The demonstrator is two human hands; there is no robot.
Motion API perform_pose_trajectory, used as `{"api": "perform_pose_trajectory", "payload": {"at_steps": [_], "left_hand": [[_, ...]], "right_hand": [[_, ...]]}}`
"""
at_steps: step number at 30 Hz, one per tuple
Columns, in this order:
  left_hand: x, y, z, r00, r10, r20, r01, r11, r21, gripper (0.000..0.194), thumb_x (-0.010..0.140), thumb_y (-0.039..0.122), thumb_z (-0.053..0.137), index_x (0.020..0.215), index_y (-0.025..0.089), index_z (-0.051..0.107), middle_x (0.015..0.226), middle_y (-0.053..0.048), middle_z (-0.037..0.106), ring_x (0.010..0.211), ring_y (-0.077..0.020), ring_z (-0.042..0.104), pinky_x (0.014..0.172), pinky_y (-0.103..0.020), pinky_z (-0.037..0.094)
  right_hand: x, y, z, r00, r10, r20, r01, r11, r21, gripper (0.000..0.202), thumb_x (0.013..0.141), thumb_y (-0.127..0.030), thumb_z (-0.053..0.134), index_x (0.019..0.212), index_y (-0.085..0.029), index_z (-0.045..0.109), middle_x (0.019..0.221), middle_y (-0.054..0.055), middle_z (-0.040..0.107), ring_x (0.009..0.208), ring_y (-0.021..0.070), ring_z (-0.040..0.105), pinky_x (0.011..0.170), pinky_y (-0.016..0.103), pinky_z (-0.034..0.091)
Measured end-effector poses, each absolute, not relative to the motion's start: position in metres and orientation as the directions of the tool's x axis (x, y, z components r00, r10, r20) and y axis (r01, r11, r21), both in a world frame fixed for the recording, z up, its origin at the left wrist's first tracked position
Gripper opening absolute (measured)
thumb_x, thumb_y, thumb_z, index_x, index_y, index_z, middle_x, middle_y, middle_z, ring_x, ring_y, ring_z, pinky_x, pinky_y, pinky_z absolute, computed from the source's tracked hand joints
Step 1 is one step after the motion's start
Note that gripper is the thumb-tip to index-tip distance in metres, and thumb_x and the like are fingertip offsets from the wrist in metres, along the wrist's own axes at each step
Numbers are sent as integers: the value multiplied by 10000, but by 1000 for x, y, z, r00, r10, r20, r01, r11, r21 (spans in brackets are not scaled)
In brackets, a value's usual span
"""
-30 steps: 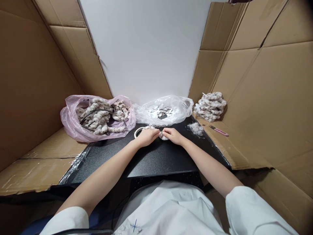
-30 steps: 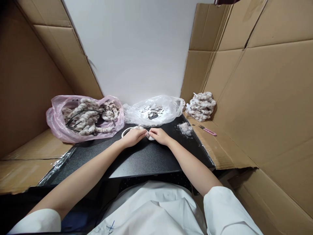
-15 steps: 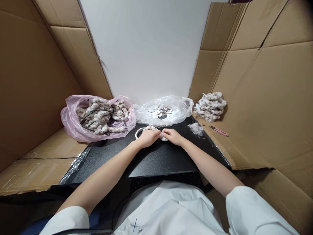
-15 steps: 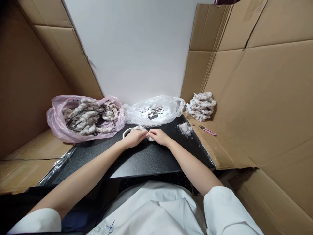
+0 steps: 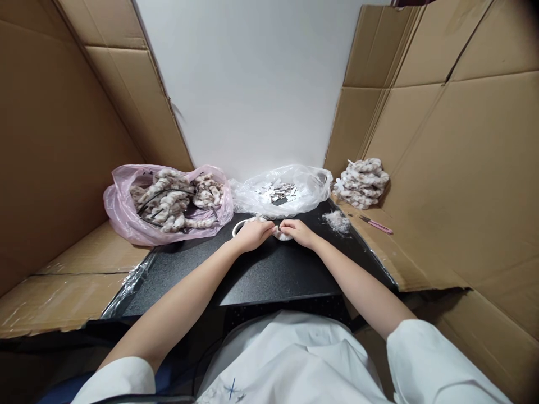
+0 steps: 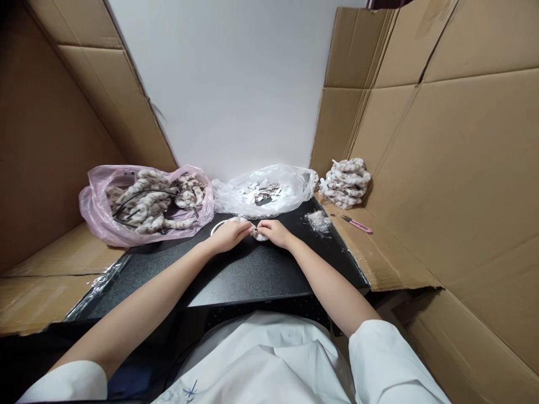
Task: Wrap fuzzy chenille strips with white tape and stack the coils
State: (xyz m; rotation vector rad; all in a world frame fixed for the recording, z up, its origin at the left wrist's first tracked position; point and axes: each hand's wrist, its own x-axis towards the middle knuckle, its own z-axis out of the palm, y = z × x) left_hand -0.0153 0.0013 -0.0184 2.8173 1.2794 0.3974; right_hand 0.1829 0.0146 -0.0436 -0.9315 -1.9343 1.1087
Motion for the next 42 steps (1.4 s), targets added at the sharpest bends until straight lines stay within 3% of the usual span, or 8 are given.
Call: {"api": "perform_pose_trajectory", "payload": {"at_steps": [12, 28, 42], "left_hand": [[-18, 1, -18, 623, 747, 233, 738, -660, 143, 370, 962, 403, 298, 876, 198, 593, 791, -53, 655, 731, -191, 588, 636, -276, 365], [-15, -5, -13, 651, 741, 167, 746, -664, 38, 347, 960, 369, 317, 881, 191, 604, 799, -58, 665, 729, -191, 592, 626, -276, 356], [-8, -10, -12, 649, 755, 96, 756, -654, 24, 358, 967, 367, 294, 913, 184, 598, 816, -71, 660, 762, -200, 605, 647, -275, 375]], "right_hand": [[185, 15, -43, -492, 835, 248, 238, 403, -884, 181, 713, -322, 535, 646, -155, 550, 583, -33, 472, 561, 95, 389, 565, 232, 303], [182, 12, -47, -522, 817, 244, 218, 404, -888, 156, 706, -291, 533, 640, -152, 559, 584, -23, 502, 563, 95, 417, 550, 222, 318], [181, 12, -51, -530, 812, 243, 234, 416, -879, 161, 718, -283, 536, 625, -152, 551, 569, -22, 492, 557, 92, 413, 533, 213, 309]]}}
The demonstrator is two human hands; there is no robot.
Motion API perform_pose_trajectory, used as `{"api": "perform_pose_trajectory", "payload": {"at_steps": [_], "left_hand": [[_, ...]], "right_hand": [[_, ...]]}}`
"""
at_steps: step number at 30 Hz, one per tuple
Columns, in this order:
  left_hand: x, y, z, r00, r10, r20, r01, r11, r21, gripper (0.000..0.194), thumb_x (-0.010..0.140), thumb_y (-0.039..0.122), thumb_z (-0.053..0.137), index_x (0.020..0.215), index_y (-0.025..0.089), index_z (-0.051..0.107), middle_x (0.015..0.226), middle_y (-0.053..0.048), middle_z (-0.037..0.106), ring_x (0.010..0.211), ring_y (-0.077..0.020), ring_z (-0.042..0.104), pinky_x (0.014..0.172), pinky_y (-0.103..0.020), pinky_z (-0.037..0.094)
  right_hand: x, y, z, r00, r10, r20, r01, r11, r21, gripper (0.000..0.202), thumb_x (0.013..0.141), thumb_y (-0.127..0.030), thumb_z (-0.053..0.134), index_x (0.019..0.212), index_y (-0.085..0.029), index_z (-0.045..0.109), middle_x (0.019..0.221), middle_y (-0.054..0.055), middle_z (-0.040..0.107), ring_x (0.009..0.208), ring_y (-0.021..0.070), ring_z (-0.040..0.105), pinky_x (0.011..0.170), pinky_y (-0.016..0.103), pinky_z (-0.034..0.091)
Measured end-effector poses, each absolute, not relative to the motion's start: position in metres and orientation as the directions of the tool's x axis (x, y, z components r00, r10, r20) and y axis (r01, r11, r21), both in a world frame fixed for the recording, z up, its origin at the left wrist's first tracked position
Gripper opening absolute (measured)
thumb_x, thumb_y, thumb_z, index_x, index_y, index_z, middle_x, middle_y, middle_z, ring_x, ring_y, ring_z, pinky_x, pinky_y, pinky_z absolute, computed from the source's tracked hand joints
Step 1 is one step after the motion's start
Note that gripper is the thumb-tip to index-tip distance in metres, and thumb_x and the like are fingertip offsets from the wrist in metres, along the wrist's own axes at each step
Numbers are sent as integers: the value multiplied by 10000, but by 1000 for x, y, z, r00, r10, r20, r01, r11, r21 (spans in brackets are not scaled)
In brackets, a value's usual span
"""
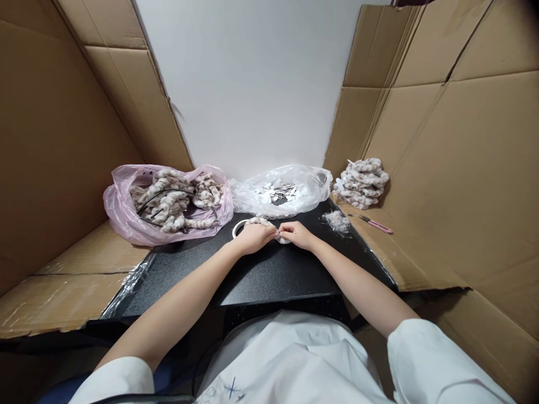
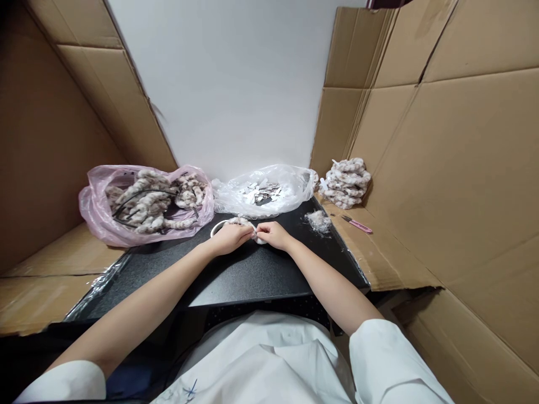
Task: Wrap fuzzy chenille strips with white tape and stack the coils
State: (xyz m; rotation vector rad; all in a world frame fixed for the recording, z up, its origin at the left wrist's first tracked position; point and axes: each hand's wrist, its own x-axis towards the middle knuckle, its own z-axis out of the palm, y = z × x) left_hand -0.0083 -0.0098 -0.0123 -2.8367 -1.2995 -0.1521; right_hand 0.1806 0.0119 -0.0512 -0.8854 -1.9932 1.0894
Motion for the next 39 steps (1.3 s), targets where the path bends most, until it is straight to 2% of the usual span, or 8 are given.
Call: {"api": "perform_pose_trajectory", "payload": {"at_steps": [10, 17, 22, 28, 31, 34, 36, 39], "left_hand": [[-4, -13, -11, 626, 778, 61, 776, -628, 51, 343, 967, 345, 292, 924, 173, 586, 850, -91, 660, 788, -214, 612, 654, -283, 385], [-8, -11, -12, 647, 753, 115, 739, -657, 148, 357, 968, 354, 280, 921, 180, 589, 840, -68, 652, 775, -190, 597, 670, -273, 387], [-7, -12, -13, 687, 716, 129, 689, -697, 200, 372, 967, 359, 262, 914, 181, 584, 850, -67, 655, 785, -195, 597, 689, -283, 389], [-5, -14, -17, 679, 730, 82, 710, -681, 181, 326, 956, 331, 288, 884, 165, 560, 801, -72, 636, 727, -192, 578, 661, -282, 367], [-7, -10, -17, 675, 718, 167, 659, -690, 300, 330, 948, 343, 301, 808, 168, 543, 759, -50, 608, 697, -171, 545, 655, -273, 368], [-11, -3, -15, 576, 748, 331, 552, -654, 517, 327, 920, 364, 341, 699, 173, 487, 653, -5, 521, 625, -135, 475, 617, -250, 362], [-16, 3, -11, 423, 805, 416, 416, -580, 700, 331, 890, 390, 380, 640, 179, 429, 571, 28, 422, 544, -108, 399, 545, -226, 332], [-25, 10, -1, 176, 895, 410, 64, -427, 902, 325, 836, 370, 445, 580, 192, 352, 493, 68, 283, 432, -71, 262, 432, -191, 229]], "right_hand": [[180, 12, -51, -539, 802, 258, 213, 426, -879, 269, 741, -384, 607, 627, -144, 561, 571, -21, 500, 552, 85, 416, 522, 210, 308], [184, 14, -48, -511, 838, 192, 127, 294, -947, 389, 636, -498, 729, 681, -127, 620, 608, 3, 598, 557, 92, 505, 557, 230, 401], [187, 16, -47, -529, 835, 151, 90, 232, -969, 420, 578, -501, 772, 682, -129, 607, 632, 16, 637, 571, 98, 549, 595, 249, 450], [184, 14, -50, -506, 845, 173, 155, 286, -946, 377, 596, -452, 769, 658, -136, 572, 620, 12, 621, 555, 95, 525, 548, 228, 410], [183, 14, -48, -475, 859, 193, 187, 312, -931, 344, 627, -435, 739, 662, -139, 567, 609, -5, 589, 535, 82, 482, 531, 217, 367], [184, 17, -46, -424, 876, 230, 246, 356, -902, 316, 662, -431, 700, 662, -146, 566, 579, -27, 540, 526, 81, 436, 524, 218, 331], [187, 18, -44, -403, 878, 258, 315, 398, -862, 296, 693, -426, 671, 660, -148, 573, 570, -32, 516, 536, 86, 421, 528, 220, 318], [190, 18, -42, -399, 874, 277, 442, 448, -777, 260, 733, -404, 640, 682, -153, 594, 585, -33, 506, 566, 96, 432, 549, 221, 317]]}}
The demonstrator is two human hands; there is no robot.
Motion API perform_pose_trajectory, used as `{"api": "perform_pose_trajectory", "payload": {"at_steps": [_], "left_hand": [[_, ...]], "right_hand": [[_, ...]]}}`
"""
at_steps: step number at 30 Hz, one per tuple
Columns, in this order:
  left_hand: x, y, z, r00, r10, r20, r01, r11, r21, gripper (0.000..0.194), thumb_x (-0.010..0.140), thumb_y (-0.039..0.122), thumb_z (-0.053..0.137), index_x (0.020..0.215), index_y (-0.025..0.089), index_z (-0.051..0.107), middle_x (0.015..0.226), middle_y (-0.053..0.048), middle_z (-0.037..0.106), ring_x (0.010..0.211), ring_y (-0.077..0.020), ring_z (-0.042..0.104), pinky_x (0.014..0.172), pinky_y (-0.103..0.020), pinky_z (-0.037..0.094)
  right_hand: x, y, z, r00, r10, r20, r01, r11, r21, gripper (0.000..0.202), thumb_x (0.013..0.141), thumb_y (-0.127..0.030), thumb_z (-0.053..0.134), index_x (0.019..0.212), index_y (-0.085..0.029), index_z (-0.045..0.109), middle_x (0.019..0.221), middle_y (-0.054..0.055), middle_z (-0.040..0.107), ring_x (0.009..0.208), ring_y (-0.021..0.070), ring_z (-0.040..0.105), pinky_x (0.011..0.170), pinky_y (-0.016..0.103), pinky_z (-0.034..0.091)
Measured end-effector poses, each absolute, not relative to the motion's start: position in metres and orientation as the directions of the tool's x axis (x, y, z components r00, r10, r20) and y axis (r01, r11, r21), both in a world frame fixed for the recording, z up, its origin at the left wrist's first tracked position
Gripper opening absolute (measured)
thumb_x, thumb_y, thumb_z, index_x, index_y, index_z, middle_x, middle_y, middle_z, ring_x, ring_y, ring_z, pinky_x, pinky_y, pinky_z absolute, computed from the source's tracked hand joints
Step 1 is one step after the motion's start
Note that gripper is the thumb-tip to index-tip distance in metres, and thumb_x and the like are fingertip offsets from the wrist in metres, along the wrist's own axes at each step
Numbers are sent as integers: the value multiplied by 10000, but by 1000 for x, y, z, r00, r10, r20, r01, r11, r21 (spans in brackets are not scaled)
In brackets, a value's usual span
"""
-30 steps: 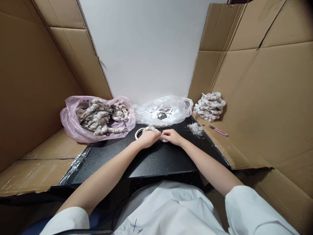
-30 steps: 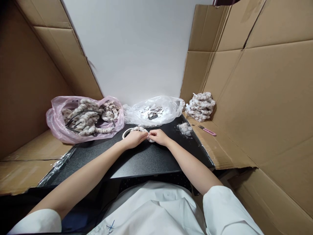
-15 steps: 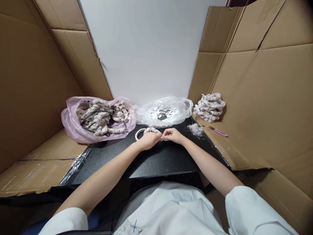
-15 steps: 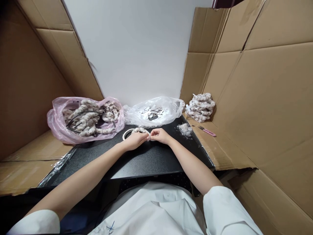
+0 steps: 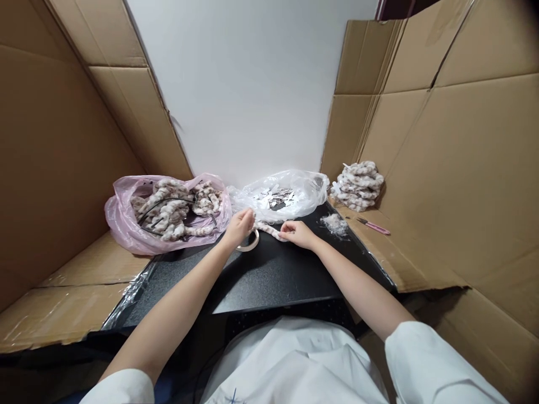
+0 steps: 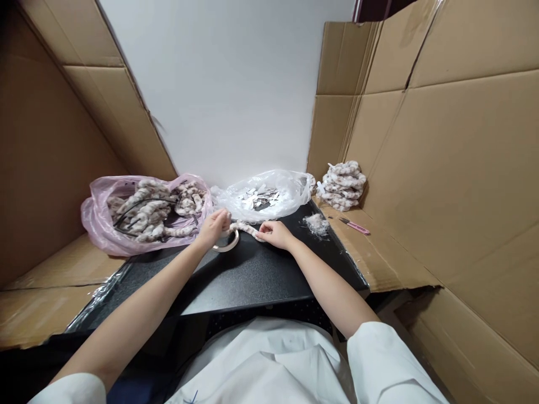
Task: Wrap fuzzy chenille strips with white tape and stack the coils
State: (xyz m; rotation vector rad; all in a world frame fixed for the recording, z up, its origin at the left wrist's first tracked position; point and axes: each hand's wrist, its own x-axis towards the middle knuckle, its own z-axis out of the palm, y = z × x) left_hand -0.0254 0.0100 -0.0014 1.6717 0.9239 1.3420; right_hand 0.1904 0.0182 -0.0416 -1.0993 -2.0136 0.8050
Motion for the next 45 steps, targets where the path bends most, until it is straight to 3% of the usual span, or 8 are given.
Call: {"api": "perform_pose_trajectory", "payload": {"at_steps": [5, 11, 18, 22, 26, 30, 38, 45], "left_hand": [[-40, 13, 20, -46, 959, 279, -420, -272, 866, 341, 773, 236, 456, 521, 196, 230, 444, 88, 171, 355, -51, 159, 364, -178, 163], [-46, 6, 32, -33, 977, 213, -585, -192, 788, 422, 853, 348, 434, 527, 196, 214, 415, 89, 162, 313, -56, 151, 343, -190, 188], [-50, 3, 37, 28, 975, 222, -666, -147, 731, 441, 885, 370, 378, 531, 199, 179, 416, 86, 121, 314, -65, 132, 343, -190, 186], [-54, 3, 41, 28, 976, 214, -689, -136, 712, 427, 888, 348, 362, 530, 199, 184, 414, 83, 122, 316, -67, 126, 343, -192, 183], [-77, 6, 52, -110, 958, 263, -739, -256, 623, 421, 890, 334, 360, 527, 200, 194, 406, 80, 138, 319, -71, 119, 336, -195, 177], [-102, 9, 60, -229, 936, 266, -757, -343, 556, 425, 888, 311, 379, 523, 194, 195, 395, 83, 135, 316, -68, 101, 327, -194, 135], [-101, 10, 58, -236, 946, 224, -756, -323, 569, 412, 894, 300, 342, 533, 194, 176, 384, 81, 134, 300, -64, 127, 323, -192, 115], [-106, 17, 54, -226, 936, 270, -617, -352, 704, 406, 848, 327, 387, 504, 200, 211, 380, 81, 163, 293, -64, 135, 312, -195, 132]], "right_hand": [[195, 11, -33, -439, 864, 246, 632, 492, -599, 232, 713, -388, 686, 802, -179, 640, 678, -21, 561, 630, 112, 486, 590, 222, 319], [192, 6, -29, -479, 853, 207, 711, 515, -479, 326, 653, -399, 755, 902, -210, 662, 801, 4, 609, 698, 133, 518, 600, 226, 306], [184, 6, -35, -516, 824, 234, 701, 563, -437, 103, 797, -230, 620, 868, -163, 653, 875, 57, 645, 772, 157, 548, 653, 244, 337], [186, 7, -33, -422, 868, 262, 740, 497, -453, 121, 867, -206, 518, 922, -180, 623, 881, 65, 658, 766, 170, 559, 649, 252, 328], [188, 7, -27, -332, 896, 296, 755, 440, -487, 161, 908, -255, 461, 970, -194, 596, 801, 55, 652, 710, 181, 558, 622, 251, 317], [183, 6, -26, -413, 851, 325, 669, 526, -525, 169, 917, -273, 449, 936, -200, 600, 761, 32, 636, 688, 168, 555, 625, 238, 324], [182, 5, -29, -453, 852, 262, 682, 520, -513, 179, 907, -288, 461, 896, -198, 617, 726, 23, 619, 657, 153, 535, 606, 234, 302], [196, 7, -24, -296, 910, 291, 790, 405, -460, 223, 804, -400, 596, 920, -210, 612, 778, 53, 624, 694, 188, 532, 598, 253, 288]]}}
